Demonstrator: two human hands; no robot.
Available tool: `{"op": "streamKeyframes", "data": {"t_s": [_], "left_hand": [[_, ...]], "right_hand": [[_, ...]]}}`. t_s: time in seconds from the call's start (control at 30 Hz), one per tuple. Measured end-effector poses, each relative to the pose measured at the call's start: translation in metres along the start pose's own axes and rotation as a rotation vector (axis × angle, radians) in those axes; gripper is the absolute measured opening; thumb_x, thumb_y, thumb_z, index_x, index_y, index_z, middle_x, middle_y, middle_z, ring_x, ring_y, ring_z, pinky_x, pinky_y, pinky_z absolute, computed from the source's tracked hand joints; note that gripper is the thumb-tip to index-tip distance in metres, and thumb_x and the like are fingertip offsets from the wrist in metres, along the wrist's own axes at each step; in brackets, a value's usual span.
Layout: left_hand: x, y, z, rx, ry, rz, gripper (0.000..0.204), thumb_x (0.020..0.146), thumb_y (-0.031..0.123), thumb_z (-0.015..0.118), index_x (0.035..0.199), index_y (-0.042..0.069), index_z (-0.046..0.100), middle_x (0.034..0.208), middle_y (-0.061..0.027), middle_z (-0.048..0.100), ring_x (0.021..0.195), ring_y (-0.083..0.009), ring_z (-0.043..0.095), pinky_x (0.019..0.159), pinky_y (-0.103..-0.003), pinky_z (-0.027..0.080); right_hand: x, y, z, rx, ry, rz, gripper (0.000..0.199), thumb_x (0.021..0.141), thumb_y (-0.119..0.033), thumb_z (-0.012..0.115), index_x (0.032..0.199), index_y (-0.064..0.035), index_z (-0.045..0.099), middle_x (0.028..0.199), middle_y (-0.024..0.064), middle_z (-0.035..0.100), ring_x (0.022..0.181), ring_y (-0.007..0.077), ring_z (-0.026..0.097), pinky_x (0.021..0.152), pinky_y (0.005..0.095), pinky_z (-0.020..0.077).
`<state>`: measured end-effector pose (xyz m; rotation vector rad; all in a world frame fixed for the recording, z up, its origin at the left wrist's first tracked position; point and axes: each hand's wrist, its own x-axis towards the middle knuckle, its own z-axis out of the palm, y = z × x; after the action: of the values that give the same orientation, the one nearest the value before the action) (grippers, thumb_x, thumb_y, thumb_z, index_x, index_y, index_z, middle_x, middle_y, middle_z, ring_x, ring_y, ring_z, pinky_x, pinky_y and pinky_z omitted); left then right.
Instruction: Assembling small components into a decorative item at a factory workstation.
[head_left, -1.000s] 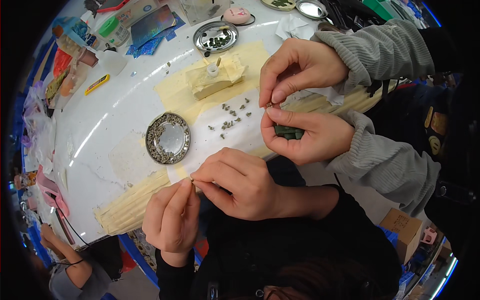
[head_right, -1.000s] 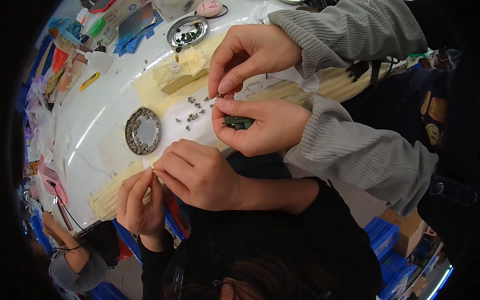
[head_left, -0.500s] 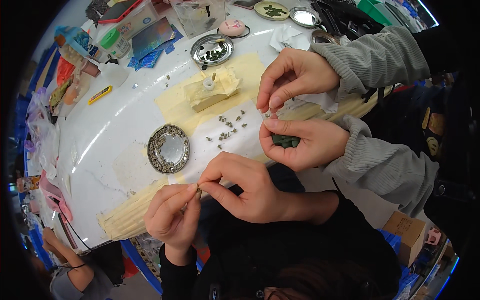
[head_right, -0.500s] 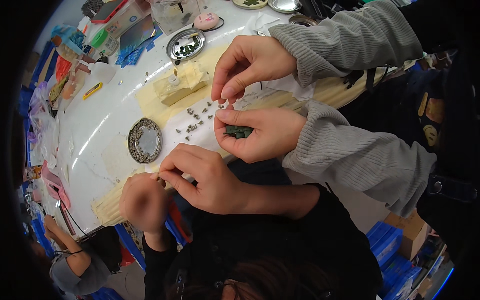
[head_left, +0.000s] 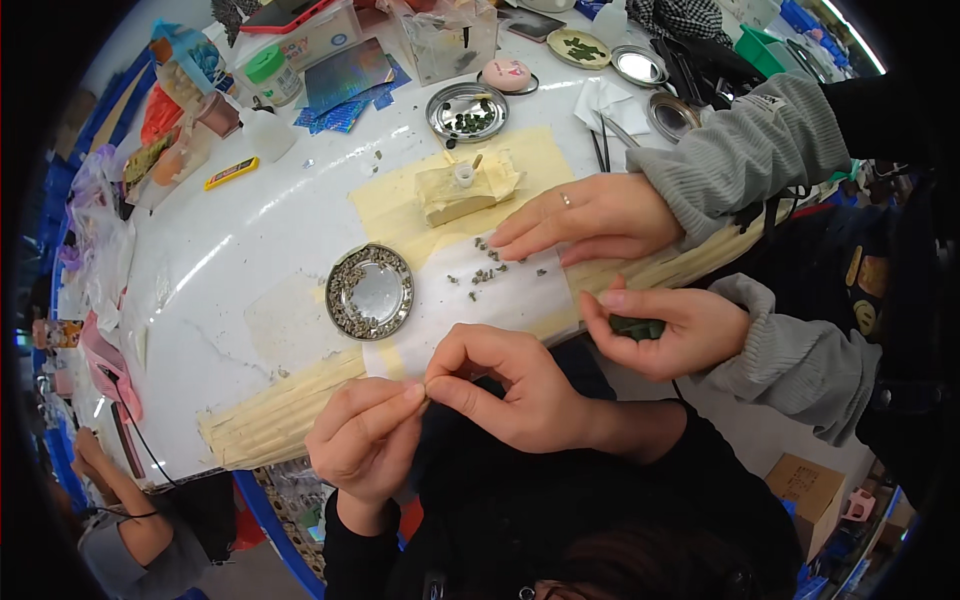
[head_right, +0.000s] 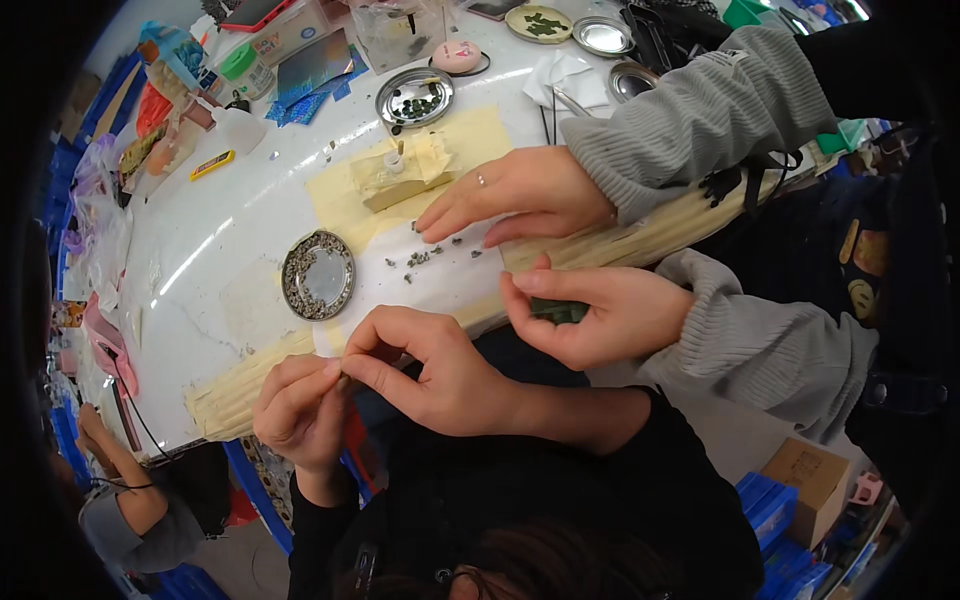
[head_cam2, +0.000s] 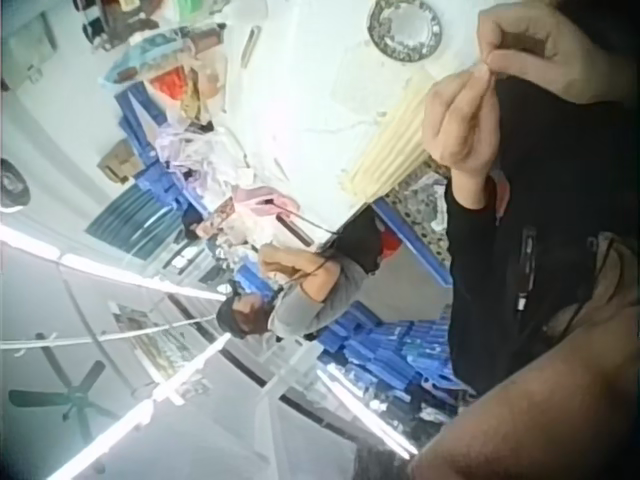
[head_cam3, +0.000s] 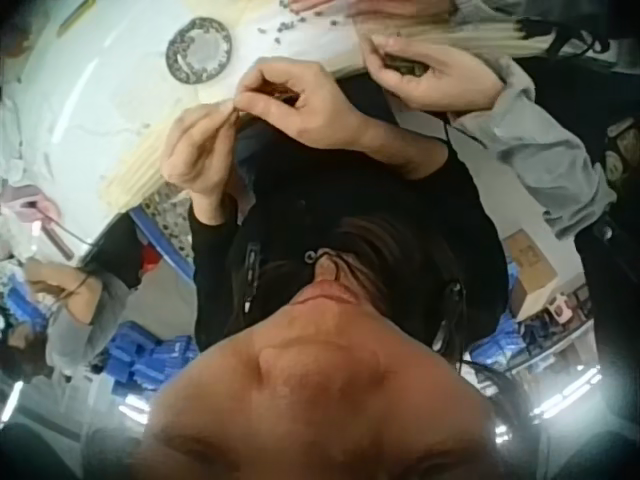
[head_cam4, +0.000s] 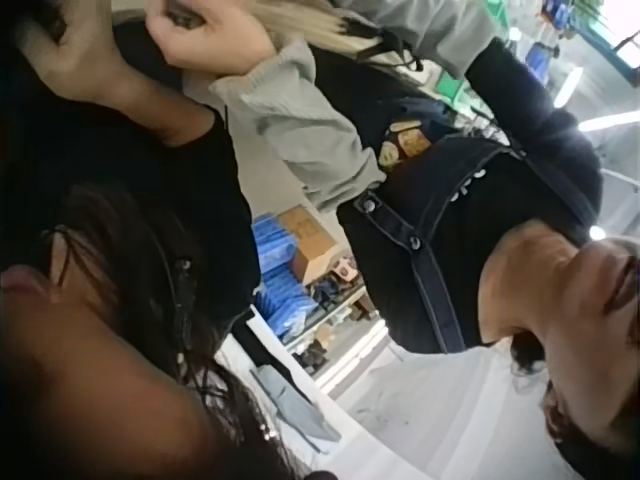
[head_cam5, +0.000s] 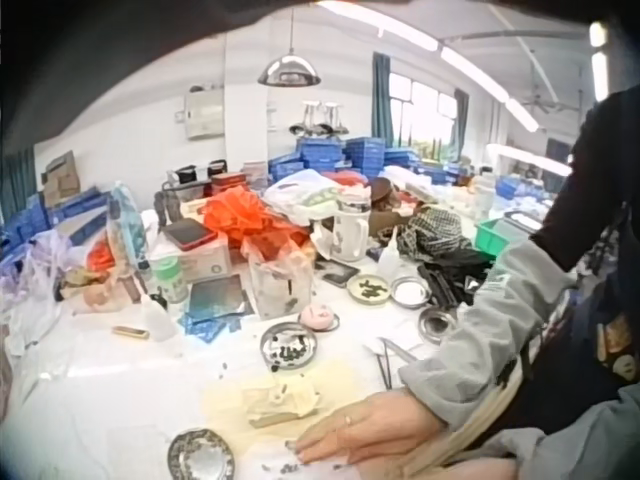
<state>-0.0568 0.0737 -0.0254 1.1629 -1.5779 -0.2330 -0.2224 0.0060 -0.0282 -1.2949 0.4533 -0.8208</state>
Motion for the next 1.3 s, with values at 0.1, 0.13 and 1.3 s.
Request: {"op": "streamKeyframes", "data": {"t_s": [0.1,0.13,1.3], "left_hand": [[-0.004,-0.004,-0.006,-0.141,-0.037,-0.091,0.024,0.072,-0.009,0.072,0.094,0.000,0.072,0.084,-0.0118,0.067,0.067,-0.0168,0.061,0.056,-0.025,0.047],[-0.006,-0.006,-0.007,-0.179,-0.035,-0.105,0.022,0.073,-0.008,0.072,0.094,0.000,0.072,0.084,-0.0118,0.067,0.067,-0.0163,0.061,0.055,-0.024,0.046],[0.000,0.002,0.011,0.139,0.148,-0.167,0.018,0.073,-0.007,0.077,0.089,-0.002,0.071,0.078,-0.0116,0.068,0.068,-0.0172,0.067,0.058,-0.025,0.052]], "right_hand": [[-0.002,0.003,0.000,0.253,-0.073,0.152,0.007,0.096,-0.006,0.059,0.097,0.0007,0.059,0.089,0.0014,0.059,0.080,0.0068,0.055,0.073,0.0219,0.0464],[-0.001,0.005,0.001,0.324,-0.093,0.184,0.007,0.096,-0.006,0.059,0.097,0.0004,0.059,0.089,0.0011,0.059,0.080,0.0067,0.055,0.073,0.0217,0.0463],[0.007,0.005,0.007,-0.620,0.176,-0.468,0.019,0.082,0.006,0.068,0.101,0.0015,0.069,0.093,0.0133,0.069,0.077,0.0207,0.069,0.066,0.0283,0.0557]]}}
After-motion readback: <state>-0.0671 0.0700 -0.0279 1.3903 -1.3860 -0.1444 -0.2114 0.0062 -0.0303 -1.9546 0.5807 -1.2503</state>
